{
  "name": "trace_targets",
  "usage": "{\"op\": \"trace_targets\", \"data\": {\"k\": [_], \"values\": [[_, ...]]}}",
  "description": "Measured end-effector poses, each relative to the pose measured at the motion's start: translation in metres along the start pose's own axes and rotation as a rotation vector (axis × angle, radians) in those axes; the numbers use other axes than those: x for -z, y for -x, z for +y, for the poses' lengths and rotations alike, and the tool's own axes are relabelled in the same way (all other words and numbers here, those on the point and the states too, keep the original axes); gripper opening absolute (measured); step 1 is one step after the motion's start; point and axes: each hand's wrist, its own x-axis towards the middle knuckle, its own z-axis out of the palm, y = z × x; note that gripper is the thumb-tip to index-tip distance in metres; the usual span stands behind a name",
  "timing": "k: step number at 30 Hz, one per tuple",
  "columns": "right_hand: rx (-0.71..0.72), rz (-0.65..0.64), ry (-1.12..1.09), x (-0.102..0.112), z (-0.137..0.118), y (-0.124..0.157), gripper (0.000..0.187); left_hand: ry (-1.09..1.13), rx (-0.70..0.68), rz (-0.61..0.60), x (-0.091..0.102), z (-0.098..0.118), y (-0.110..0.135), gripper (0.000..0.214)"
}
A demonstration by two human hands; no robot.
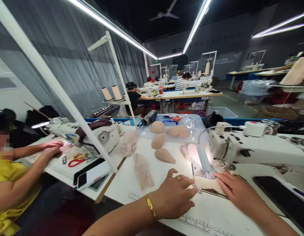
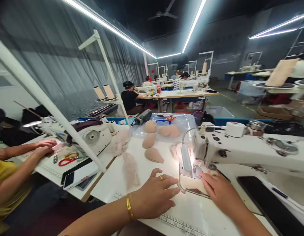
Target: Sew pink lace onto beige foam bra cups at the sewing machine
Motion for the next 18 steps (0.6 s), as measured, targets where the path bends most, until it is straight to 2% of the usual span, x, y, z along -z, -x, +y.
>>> {"op": "trace_targets", "data": {"k": [3, 6, 8, 10, 13, 15, 18], "values": [[0.029, 0.032, 0.028, -0.012, 0.012, 0.005, 0.038, 0.055, 0.374, 0.225, 0.029, -0.017, 0.066, 0.03], [0.073, 0.056, 0.047, -0.009, 0.008, 0.003, 0.037, 0.087, 0.945, 0.445, 0.046, -0.054, 0.116, 0.037], [0.126, 0.05, 0.025, 0.0, -0.005, -0.001, 0.034, 0.105, 1.105, 0.473, 0.048, -0.077, 0.132, 0.048], [0.181, 0.011, -0.034, 0.012, -0.028, -0.005, 0.031, 0.156, 1.14, 0.437, 0.044, -0.09, 0.133, 0.041], [0.164, -0.095, -0.192, 0.03, -0.077, -0.009, 0.033, 0.255, 1.075, 0.383, 0.036, -0.087, 0.115, 0.024], [0.078, -0.173, -0.373, 0.037, -0.115, -0.012, 0.035, 0.314, 0.996, 0.368, 0.031, -0.072, 0.096, 0.025], [-0.185, -0.296, -0.678, 0.036, -0.16, -0.022, 0.04, 0.408, 0.826, 0.378, 0.027, -0.036, 0.068, 0.027]]}}
